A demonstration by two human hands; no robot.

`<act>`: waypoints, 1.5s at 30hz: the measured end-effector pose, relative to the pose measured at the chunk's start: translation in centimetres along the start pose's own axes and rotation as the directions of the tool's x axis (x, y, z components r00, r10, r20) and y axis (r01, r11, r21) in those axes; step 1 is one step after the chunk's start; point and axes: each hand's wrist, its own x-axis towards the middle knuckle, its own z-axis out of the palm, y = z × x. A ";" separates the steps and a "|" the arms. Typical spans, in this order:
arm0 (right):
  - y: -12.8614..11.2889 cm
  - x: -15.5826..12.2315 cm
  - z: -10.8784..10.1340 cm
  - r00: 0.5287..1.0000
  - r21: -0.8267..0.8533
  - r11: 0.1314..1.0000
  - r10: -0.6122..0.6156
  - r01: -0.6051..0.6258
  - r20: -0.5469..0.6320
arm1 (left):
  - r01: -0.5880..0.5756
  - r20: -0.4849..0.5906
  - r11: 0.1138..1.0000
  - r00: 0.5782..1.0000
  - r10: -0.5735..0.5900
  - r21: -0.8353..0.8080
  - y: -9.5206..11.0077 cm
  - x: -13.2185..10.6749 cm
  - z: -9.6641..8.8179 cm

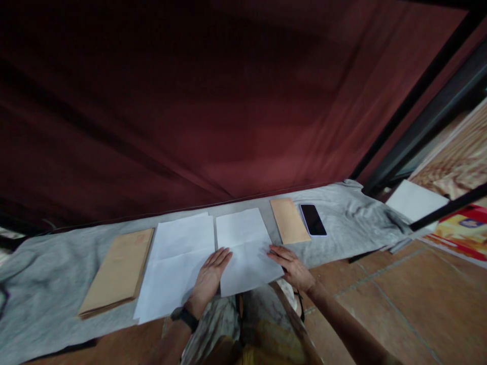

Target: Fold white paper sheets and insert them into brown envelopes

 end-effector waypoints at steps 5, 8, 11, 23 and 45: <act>0.4 -0.6 -0.3 0.999 -0.007 1.000 -0.015 0.015 0.039 | 0.025 0.046 0.984 0.999 -0.017 -0.175 -0.4 0.2 -1.7; 0.4 -0.4 -0.2 0.999 -0.014 1.000 -0.007 0.008 0.039 | 0.067 -0.049 0.959 0.995 -0.083 -0.274 1.5 2.0 -3.0; 0.3 -0.2 -0.1 0.999 -0.018 1.000 -0.010 0.011 0.036 | 0.030 -0.194 0.968 0.978 -0.080 -0.247 5.8 4.2 -1.9; 0.7 -0.3 0.5 0.999 -0.069 0.997 -0.015 0.018 0.038 | 0.043 -0.177 0.998 0.984 -0.034 0.048 6.9 9.6 3.2; -0.1 -0.5 -0.6 0.999 0.224 0.974 0.048 -0.042 -0.020 | 0.048 -0.030 0.976 0.998 -0.056 -0.214 5.0 -4.1 -1.3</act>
